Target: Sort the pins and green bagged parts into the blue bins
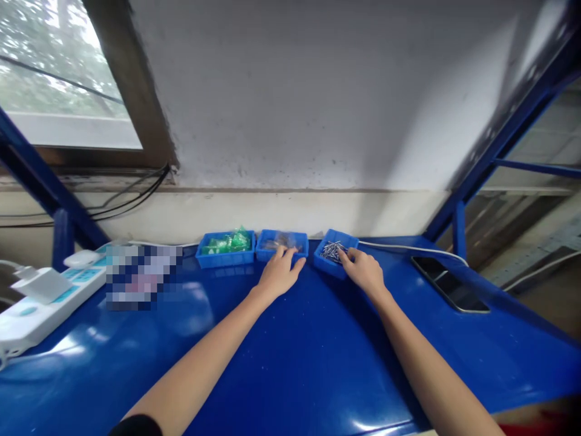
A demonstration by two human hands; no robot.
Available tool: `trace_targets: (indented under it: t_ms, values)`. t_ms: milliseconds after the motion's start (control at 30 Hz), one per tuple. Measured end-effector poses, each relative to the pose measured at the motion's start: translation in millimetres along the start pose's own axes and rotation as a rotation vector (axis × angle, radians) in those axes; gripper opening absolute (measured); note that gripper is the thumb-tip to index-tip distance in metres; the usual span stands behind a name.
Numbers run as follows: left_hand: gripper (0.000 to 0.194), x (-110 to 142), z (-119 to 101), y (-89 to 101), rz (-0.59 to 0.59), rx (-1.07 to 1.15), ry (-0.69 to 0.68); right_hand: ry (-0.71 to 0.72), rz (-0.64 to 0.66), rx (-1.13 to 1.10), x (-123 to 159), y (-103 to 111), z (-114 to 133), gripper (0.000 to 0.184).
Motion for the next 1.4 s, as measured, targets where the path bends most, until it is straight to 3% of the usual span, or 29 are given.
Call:
trace_targets:
  t_ms: [167, 300, 400, 500, 600, 700, 767, 867, 1000, 1100, 1267, 1400]
  values:
    - [0.044, 47, 4, 23.4, 0.063, -0.095, -0.056, 0.030, -0.006, -0.020, -6, 8, -23, 0.025]
    - [0.043, 87, 21, 40.8, 0.049, -0.070, -0.019, 0.009, -0.073, -0.041, -7, 2, -21, 0.032]
    - [0.041, 99, 31, 41.1, 0.056, -0.054, 0.067, 0.010, -0.138, -0.056, -4, 0, -15, 0.037]
    - [0.024, 98, 32, 37.0, 0.077, -0.009, 0.070, -0.014, -0.175, -0.099, -1, 0, -14, 0.046]
    - [0.015, 95, 32, 36.5, 0.010, 0.083, 0.100, -0.113, -0.125, -0.173, -4, -2, -19, 0.051]
    - [0.013, 96, 34, 38.5, -0.105, 0.213, 0.132, -0.138, -0.064, -0.229, -9, -5, -23, 0.034]
    - [0.012, 98, 34, 39.5, -0.164, 0.281, 0.119, -0.119, -0.078, -0.275, -9, -6, -22, 0.025]
    - [0.016, 99, 30, 39.9, -0.229, 0.254, 0.065, -0.060, -0.174, -0.353, -2, -3, -10, 0.030]
    - [0.024, 100, 16, 40.7, -0.325, 0.101, -0.037, 0.143, -0.315, -0.419, 22, 5, 20, 0.029]
    - [0.029, 99, 5, 41.0, -0.312, 0.070, -0.063, 0.281, -0.388, -0.390, 40, 10, 40, 0.028]
    - [0.037, 90, -8, 37.3, -0.201, 0.045, -0.120, 0.261, -0.314, -0.287, 52, 17, 51, 0.028]
    - [0.036, 80, -12, 26.2, -0.216, 0.014, -0.099, 0.284, -0.298, -0.212, 54, 17, 52, 0.029]
Point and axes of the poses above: each hand's wrist, its own x-axis away from the middle knuckle, its own y-axis out of the back of the hand, z = x × y, the point moved 1 cm from there along -x, towards the middle knuckle, and after that the axes turned 1 degree about -y, right-handed, at the moved point
